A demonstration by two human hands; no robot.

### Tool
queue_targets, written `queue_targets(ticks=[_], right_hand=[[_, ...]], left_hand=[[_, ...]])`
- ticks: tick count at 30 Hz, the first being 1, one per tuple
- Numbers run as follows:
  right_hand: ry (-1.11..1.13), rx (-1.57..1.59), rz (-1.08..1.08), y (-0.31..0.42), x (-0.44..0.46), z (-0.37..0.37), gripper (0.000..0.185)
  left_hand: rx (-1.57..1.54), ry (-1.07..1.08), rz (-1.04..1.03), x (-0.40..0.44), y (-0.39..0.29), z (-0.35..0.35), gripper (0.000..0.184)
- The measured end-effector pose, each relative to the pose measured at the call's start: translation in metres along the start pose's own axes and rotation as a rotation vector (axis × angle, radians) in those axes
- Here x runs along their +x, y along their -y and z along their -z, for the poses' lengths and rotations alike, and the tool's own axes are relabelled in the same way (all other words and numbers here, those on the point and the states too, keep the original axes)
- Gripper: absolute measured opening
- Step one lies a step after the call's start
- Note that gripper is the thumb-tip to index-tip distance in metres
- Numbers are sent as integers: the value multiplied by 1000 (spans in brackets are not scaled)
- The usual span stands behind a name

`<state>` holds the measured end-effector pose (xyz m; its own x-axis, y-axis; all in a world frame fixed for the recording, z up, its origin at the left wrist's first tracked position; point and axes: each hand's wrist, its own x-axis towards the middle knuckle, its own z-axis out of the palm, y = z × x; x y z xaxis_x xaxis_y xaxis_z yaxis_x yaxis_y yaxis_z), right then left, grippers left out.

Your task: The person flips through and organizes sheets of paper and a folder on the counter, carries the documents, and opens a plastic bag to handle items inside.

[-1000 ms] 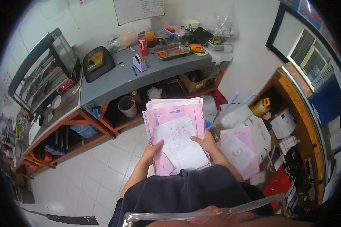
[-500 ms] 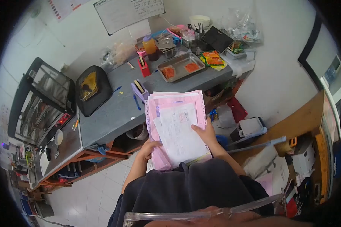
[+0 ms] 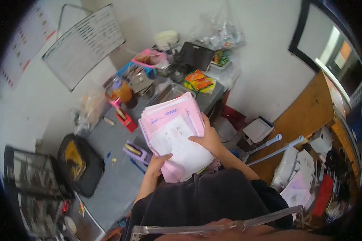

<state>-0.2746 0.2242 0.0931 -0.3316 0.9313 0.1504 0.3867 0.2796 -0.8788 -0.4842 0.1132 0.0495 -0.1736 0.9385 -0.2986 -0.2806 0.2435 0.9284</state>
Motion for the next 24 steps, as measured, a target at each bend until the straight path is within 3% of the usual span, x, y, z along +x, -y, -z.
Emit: queue_targets(ticks=[1, 2, 3, 6, 7, 9, 11, 13, 17, 18, 20, 21, 22, 24], right_hand=[[-6, 52, 75, -8, 7, -3, 93], [-63, 65, 173, -20, 14, -7, 83], [-93, 57, 161, -36, 24, -7, 83], [25, 361, -45, -89, 54, -4, 48], [4, 360, -48, -99, 61, 8, 48], [268, 982, -401, -119, 79, 40, 42], [139, 946, -428, -148, 110, 53, 36], [-129, 845, -360, -205, 157, 69, 38], [-455, 598, -488, -314, 265, 113, 41], [-450, 606, -493, -334, 289, 123, 41], [-577, -21, -439, -368, 334, 139, 48], [-568, -13, -443, -393, 356, 142, 48], [-611, -33, -399, -421, 375, 142, 50], [-633, -50, -362, -428, 393, 143, 52]], left_hand=[[-118, 20, 62, 6, 0, 4, 46], [-237, 34, 131, 11, 3, 7, 46], [-226, 64, 140, 17, 7, 11, 46], [-238, -32, 178, 37, 12, 16, 45], [-229, -13, 182, 42, 10, 15, 45], [-239, -45, 50, 55, 9, 16, 49], [-238, -70, 56, 67, 0, 16, 51], [-235, -107, 59, 83, -5, 15, 53], [-257, -273, -36, 110, -21, -14, 56], [-283, -293, -78, 115, -30, -24, 56], [-216, -353, -30, 125, -39, -36, 56], [-159, -407, 19, 130, -40, -41, 56], [-196, -438, -136, 141, -30, -47, 55], [-142, -437, -54, 140, -42, -63, 55]])
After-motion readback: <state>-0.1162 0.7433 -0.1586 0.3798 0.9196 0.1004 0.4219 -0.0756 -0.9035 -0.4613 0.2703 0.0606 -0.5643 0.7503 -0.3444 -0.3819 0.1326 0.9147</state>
